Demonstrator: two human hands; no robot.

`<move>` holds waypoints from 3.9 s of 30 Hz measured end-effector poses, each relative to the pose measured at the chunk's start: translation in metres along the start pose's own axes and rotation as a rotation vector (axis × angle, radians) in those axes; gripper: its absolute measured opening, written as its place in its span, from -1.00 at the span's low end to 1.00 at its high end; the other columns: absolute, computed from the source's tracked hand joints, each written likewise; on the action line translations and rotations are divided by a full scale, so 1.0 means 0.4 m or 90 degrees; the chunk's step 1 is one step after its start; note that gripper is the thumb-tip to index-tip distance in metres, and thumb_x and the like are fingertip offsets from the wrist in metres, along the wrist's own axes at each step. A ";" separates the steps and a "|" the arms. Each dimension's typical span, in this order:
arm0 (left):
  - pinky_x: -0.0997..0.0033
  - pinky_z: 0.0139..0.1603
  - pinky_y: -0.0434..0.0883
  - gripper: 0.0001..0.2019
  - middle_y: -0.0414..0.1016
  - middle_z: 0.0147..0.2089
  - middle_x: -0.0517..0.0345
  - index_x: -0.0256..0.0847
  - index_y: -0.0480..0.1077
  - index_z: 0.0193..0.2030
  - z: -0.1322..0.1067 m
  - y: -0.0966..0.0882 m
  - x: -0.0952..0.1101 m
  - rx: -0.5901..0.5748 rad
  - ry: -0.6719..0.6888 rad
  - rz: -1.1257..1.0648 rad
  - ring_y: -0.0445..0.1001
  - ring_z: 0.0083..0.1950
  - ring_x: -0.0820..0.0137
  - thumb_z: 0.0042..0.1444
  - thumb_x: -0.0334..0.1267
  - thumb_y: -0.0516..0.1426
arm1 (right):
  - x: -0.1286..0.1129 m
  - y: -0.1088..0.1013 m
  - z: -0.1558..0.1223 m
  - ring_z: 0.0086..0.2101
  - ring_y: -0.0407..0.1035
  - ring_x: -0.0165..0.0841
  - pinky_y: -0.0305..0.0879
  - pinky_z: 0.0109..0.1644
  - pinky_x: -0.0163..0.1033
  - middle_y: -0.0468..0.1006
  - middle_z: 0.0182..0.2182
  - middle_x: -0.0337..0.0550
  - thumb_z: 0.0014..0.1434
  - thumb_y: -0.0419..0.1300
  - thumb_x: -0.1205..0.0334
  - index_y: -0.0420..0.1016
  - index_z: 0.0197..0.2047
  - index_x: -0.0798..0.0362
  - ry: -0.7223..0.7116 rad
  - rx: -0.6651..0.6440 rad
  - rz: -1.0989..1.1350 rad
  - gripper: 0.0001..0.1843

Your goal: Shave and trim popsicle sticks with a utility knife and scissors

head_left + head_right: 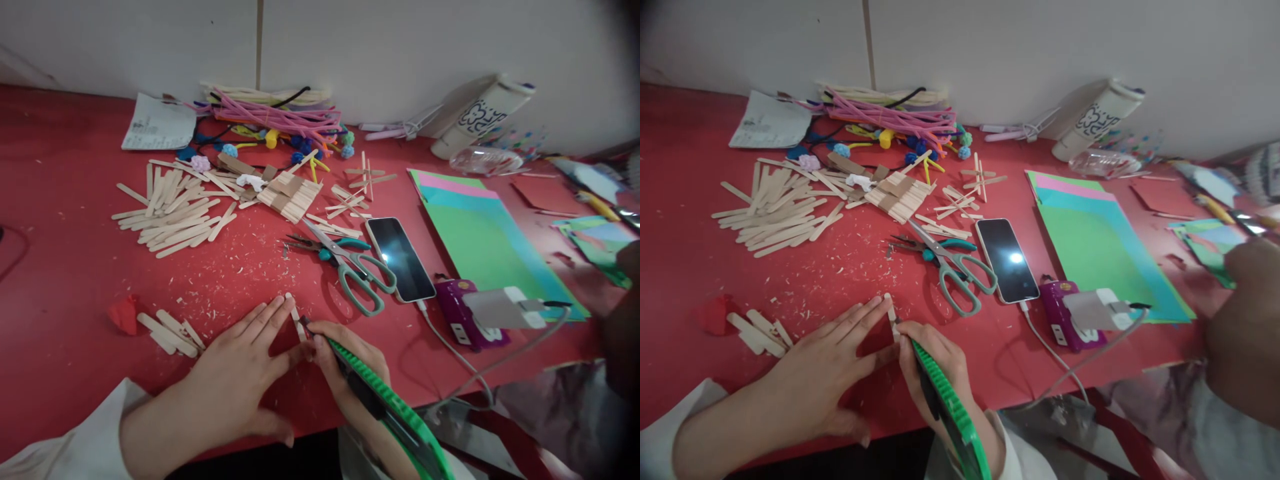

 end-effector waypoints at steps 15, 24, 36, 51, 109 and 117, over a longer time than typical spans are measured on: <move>-0.15 0.30 0.14 -0.03 -0.18 0.47 -0.20 -0.01 0.22 0.30 -0.013 -0.009 0.005 0.111 0.052 0.051 -0.04 0.42 -0.15 -0.27 0.36 0.25 | 0.009 -0.020 0.002 -0.50 0.51 -0.45 0.46 -0.36 -0.43 0.61 -0.43 -0.26 0.27 0.11 0.28 0.50 -0.24 0.00 0.024 0.030 0.010 -0.87; -0.16 0.26 0.20 0.02 -0.14 0.46 -0.29 0.00 0.19 0.32 -0.011 -0.004 0.007 0.103 0.051 0.066 -0.01 0.39 -0.21 -0.30 0.39 0.23 | 0.011 -0.014 0.001 -0.49 0.49 -0.53 0.42 -0.33 -0.52 0.61 -0.41 -0.31 0.27 0.12 0.32 0.50 -0.23 0.00 0.037 0.011 0.037 -0.87; -0.17 0.27 0.19 0.02 -0.13 0.45 -0.29 -0.02 0.18 0.33 -0.009 -0.001 0.006 0.094 0.050 0.046 -0.05 0.41 -0.18 -0.29 0.36 0.26 | -0.017 -0.023 0.013 -0.52 0.51 -0.51 0.43 -0.37 -0.54 0.62 -0.46 -0.28 0.23 0.12 0.37 0.50 -0.28 0.04 -0.016 0.042 -0.014 -0.87; -0.18 0.27 0.19 0.02 -0.13 0.44 -0.32 -0.08 0.21 0.31 -0.001 -0.004 0.006 0.048 0.033 0.040 -0.05 0.40 -0.19 -0.32 0.31 0.30 | -0.023 -0.021 0.016 -0.53 0.52 -0.45 0.46 -0.41 -0.46 0.62 -0.48 -0.28 0.23 0.11 0.38 0.48 -0.29 0.00 -0.011 0.028 -0.032 -0.86; -0.26 0.27 0.12 0.01 -0.20 0.46 -0.33 0.02 0.21 0.31 -0.004 -0.006 0.008 0.060 0.036 0.035 -0.11 0.40 -0.26 -0.30 0.44 0.18 | 0.003 -0.044 -0.012 -0.57 0.46 -0.46 0.45 -0.41 -0.41 0.60 -0.48 -0.28 0.25 0.11 0.30 0.51 -0.28 0.00 0.055 0.077 -0.004 -0.86; -0.22 0.30 0.11 0.04 -0.21 0.47 -0.29 0.01 0.17 0.33 -0.007 0.002 0.006 0.075 0.050 0.033 -0.09 0.41 -0.23 -0.32 0.41 0.23 | 0.013 -0.019 -0.006 -0.53 0.48 -0.49 0.44 -0.39 -0.45 0.61 -0.44 -0.29 0.27 0.12 0.31 0.51 -0.26 0.01 0.063 0.037 0.032 -0.86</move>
Point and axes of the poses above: each hand's wrist, its own z-axis towards the middle knuckle, its own y-axis out of the palm, x = y × z, the point moved 10 cm from there along z, towards the middle knuckle
